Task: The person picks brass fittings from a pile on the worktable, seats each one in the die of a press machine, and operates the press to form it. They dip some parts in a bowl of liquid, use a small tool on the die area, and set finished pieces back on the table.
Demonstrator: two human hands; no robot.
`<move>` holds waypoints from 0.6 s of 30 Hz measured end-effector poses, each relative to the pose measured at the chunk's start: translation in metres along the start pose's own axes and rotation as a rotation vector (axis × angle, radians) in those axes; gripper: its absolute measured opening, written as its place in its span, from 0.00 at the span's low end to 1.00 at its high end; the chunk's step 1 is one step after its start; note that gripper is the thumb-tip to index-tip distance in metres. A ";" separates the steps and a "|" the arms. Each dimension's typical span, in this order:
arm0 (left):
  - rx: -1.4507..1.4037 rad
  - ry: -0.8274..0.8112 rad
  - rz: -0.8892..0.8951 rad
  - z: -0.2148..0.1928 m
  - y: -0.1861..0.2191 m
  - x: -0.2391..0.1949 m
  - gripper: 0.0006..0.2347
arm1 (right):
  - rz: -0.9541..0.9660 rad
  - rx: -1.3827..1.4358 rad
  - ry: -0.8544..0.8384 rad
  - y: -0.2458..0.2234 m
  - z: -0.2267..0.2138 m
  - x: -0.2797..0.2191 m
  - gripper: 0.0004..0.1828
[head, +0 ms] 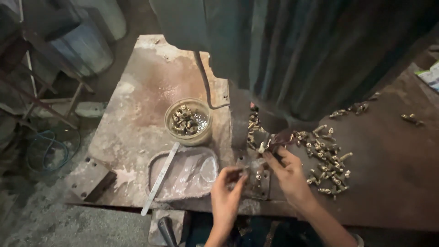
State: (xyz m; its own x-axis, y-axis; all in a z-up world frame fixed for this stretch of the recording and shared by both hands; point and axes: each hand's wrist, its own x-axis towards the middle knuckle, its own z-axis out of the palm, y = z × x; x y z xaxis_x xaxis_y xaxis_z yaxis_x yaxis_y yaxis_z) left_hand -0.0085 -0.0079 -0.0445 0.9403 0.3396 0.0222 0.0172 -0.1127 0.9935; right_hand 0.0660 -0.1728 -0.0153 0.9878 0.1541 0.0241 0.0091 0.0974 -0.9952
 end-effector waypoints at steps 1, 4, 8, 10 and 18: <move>-0.248 -0.009 -0.164 -0.003 -0.010 -0.008 0.12 | -0.050 -0.050 -0.017 -0.001 -0.001 0.001 0.15; -0.475 0.061 -0.251 -0.007 -0.004 -0.010 0.17 | 0.057 0.020 0.016 0.004 0.001 0.002 0.18; -0.554 0.070 -0.143 -0.020 0.104 -0.012 0.19 | 0.106 -0.066 -0.068 0.006 -0.015 0.010 0.18; -0.267 0.193 0.433 -0.027 0.152 -0.017 0.17 | 0.157 -0.050 -0.147 0.040 -0.038 0.019 0.18; 0.456 0.012 0.770 -0.011 0.049 0.022 0.16 | 0.149 -0.153 -0.220 0.072 -0.049 0.008 0.18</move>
State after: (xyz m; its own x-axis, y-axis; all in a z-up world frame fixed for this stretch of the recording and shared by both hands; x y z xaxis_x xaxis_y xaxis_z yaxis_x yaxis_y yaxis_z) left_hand 0.0093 0.0037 0.0062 0.7435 0.0267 0.6682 -0.4811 -0.6727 0.5621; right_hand 0.0820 -0.2124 -0.0913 0.9228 0.3664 -0.1194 -0.0931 -0.0889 -0.9917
